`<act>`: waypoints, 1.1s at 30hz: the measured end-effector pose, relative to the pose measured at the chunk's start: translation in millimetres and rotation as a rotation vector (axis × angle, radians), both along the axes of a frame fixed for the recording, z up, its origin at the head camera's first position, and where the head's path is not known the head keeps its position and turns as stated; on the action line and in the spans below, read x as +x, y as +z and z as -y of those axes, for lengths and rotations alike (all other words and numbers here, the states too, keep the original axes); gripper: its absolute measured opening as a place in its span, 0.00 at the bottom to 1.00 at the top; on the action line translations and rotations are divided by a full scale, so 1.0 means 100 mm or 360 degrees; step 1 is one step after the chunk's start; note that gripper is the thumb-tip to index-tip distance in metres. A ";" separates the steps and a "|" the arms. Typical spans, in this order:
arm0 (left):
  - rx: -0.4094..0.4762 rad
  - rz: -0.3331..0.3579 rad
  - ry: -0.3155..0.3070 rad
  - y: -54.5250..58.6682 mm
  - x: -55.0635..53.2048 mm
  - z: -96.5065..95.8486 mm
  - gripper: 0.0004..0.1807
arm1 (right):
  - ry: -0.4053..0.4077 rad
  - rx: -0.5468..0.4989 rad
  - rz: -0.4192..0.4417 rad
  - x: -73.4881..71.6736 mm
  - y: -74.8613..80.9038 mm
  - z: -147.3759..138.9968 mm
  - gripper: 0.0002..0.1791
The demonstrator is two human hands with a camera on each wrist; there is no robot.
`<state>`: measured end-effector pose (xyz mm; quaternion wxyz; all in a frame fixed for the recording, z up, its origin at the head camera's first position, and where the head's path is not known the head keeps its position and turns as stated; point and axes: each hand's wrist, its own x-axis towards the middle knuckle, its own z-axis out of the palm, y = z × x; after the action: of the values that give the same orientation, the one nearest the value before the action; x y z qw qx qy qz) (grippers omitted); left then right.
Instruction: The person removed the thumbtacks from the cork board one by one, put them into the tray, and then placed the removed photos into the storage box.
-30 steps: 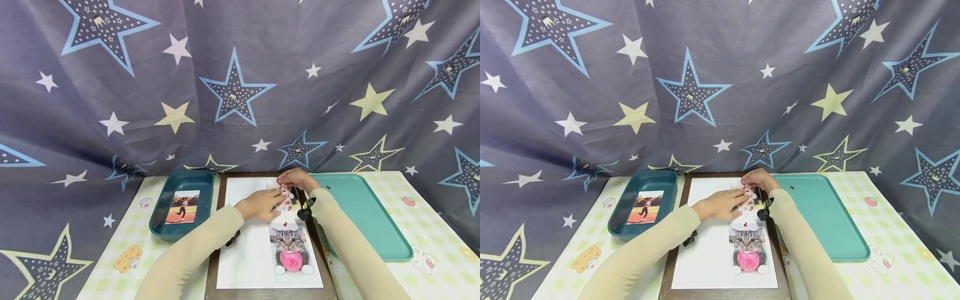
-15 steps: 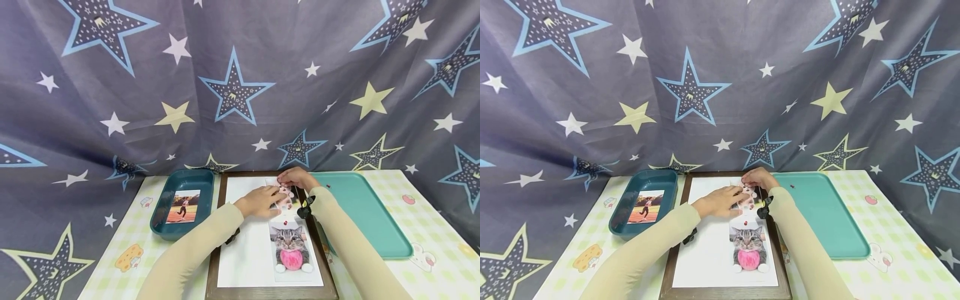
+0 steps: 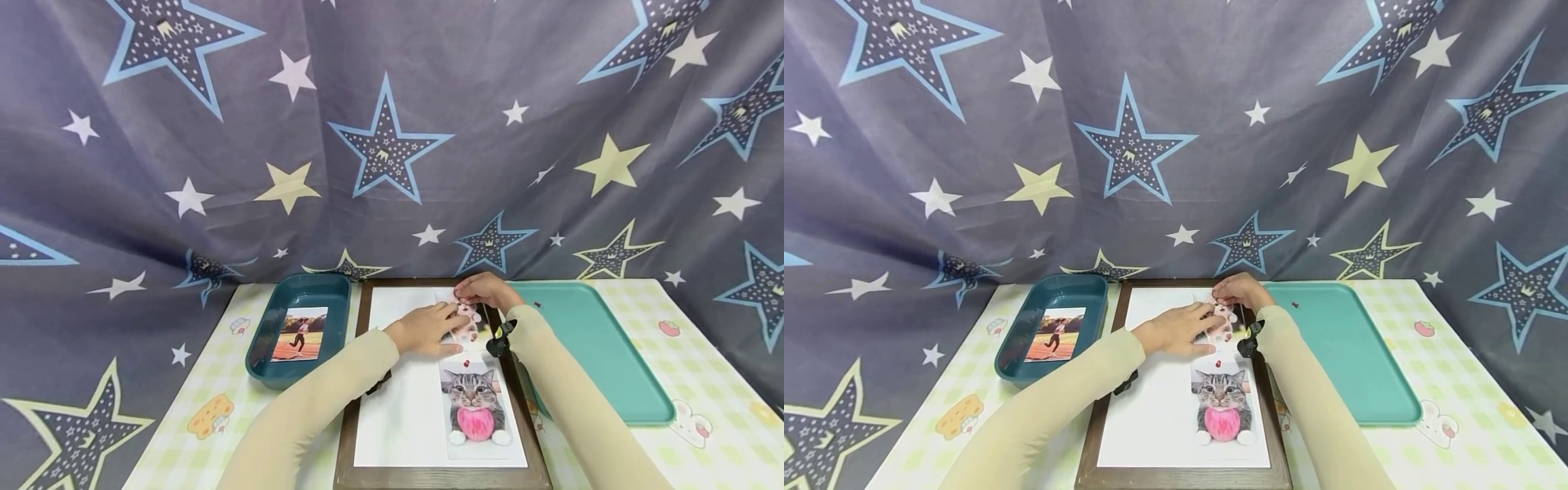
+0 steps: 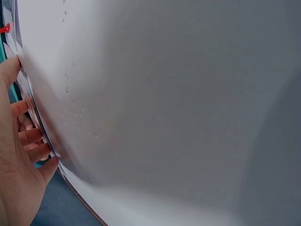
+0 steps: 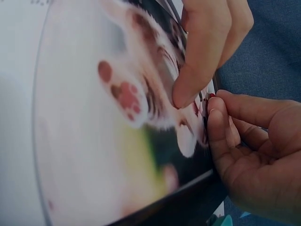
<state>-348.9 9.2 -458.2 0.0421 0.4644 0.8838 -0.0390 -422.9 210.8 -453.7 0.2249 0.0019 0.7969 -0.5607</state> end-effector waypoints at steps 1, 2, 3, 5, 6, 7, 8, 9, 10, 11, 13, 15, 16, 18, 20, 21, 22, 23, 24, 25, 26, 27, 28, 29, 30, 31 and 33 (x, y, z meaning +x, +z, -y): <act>-0.0002 0.0007 0.0002 0.00 0.00 0.00 0.38 | -0.0004 -0.0002 0.0003 0.00 0.00 0.00 0.16; 0.0006 0.0018 0.0008 0.01 0.00 0.00 0.37 | -0.0006 -0.0002 0.0005 0.00 0.00 0.00 0.16; 0.0006 0.0029 0.0013 0.01 0.01 0.00 0.37 | -0.0004 -0.0001 0.0006 0.01 0.00 0.00 0.16; 0.0014 0.0048 0.0020 0.01 0.01 0.00 0.36 | -0.0003 0.0006 0.0009 0.01 -0.01 0.00 0.17; 0.0017 0.0053 0.0020 0.01 0.01 0.00 0.36 | -0.0003 0.0009 0.0011 0.01 -0.01 -0.01 0.17; 0.0021 0.0058 0.0019 0.00 0.01 0.01 0.36 | -0.0007 0.0011 0.0013 0.02 -0.01 -0.01 0.16; 0.0027 0.0063 0.0021 0.00 0.01 0.01 0.35 | -0.0008 0.0014 0.0014 0.02 -0.01 -0.01 0.16; 0.0028 0.0067 0.0024 0.00 0.01 0.01 0.35 | -0.0001 0.0015 0.0012 0.02 0.00 -0.01 0.16; 0.0028 0.0070 0.0024 0.00 0.01 0.01 0.35 | 0.0002 0.0016 0.0010 0.01 0.00 -0.01 0.16; 0.0029 0.0070 0.0024 0.00 0.00 0.01 0.35 | 0.0005 0.0016 0.0007 0.01 0.00 -0.01 0.16; 0.0031 0.0060 0.0019 0.01 0.00 0.00 0.34 | -0.0003 0.0007 0.0000 0.00 0.01 -0.01 0.15; 0.0030 0.0040 0.0010 0.00 -0.01 0.00 0.34 | -0.0006 0.0000 -0.0003 -0.01 0.01 -0.01 0.14; 0.0032 0.0032 0.0004 0.00 -0.01 -0.01 0.34 | -0.0009 0.0000 -0.0002 -0.01 0.02 -0.01 0.14; 0.0038 0.0022 -0.0004 -0.01 -0.01 -0.01 0.34 | -0.0014 0.0003 0.0004 -0.01 0.02 -0.01 0.14; 0.0045 0.0027 -0.0005 -0.03 -0.01 -0.01 0.34 | -0.0006 0.0013 0.0012 0.00 0.01 0.00 0.14; 0.0049 0.0035 -0.0003 -0.03 0.00 -0.01 0.34 | -0.0004 0.0018 0.0013 0.00 0.01 0.00 0.14; 0.0051 0.0037 -0.0003 -0.03 0.00 -0.01 0.34 | -0.0005 0.0021 0.0015 0.01 0.01 0.00 0.15; 0.0048 0.0036 -0.0004 -0.04 0.00 -0.01 0.34 | -0.0007 0.0021 0.0014 0.01 0.01 0.00 0.15; 0.0049 0.0035 0.0000 -0.05 0.00 -0.01 0.34 | -0.0008 0.0020 0.0011 0.01 0.00 0.00 0.15; 0.0047 0.0031 0.0001 -0.05 0.00 -0.01 0.34 | -0.0007 0.0019 0.0007 0.01 0.00 0.00 0.15; 0.0047 0.0027 0.0002 -0.06 -0.01 -0.01 0.34 | -0.0007 0.0016 0.0005 0.01 0.00 0.00 0.15; 0.0044 0.0022 0.0001 -0.06 -0.01 -0.01 0.34 | -0.0010 0.0012 0.0004 0.01 0.00 0.00 0.15; 0.0038 0.0016 -0.0001 -0.06 -0.01 -0.01 0.34 | -0.0003 0.0009 0.0002 0.01 0.00 0.00 0.15; 0.0033 0.0012 -0.0001 -0.06 -0.01 -0.01 0.34 | -0.0003 0.0007 0.0003 0.01 0.00 0.00 0.15; 0.0033 0.0012 0.0001 -0.05 -0.01 -0.01 0.34 | -0.0005 0.0005 0.0005 0.01 0.00 0.00 0.15; 0.0030 0.0011 -0.0001 -0.05 -0.01 -0.02 0.34 | -0.0007 0.0003 0.0008 0.00 0.00 0.00 0.15; 0.0024 0.0010 -0.0003 -0.03 -0.01 -0.02 0.34 | -0.0009 0.0002 0.0008 0.00 0.00 0.00 0.14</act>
<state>-349.6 10.9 -461.0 0.0413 0.4655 0.8835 -0.0309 -423.1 210.9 -453.5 0.2253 0.0056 0.7967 -0.5607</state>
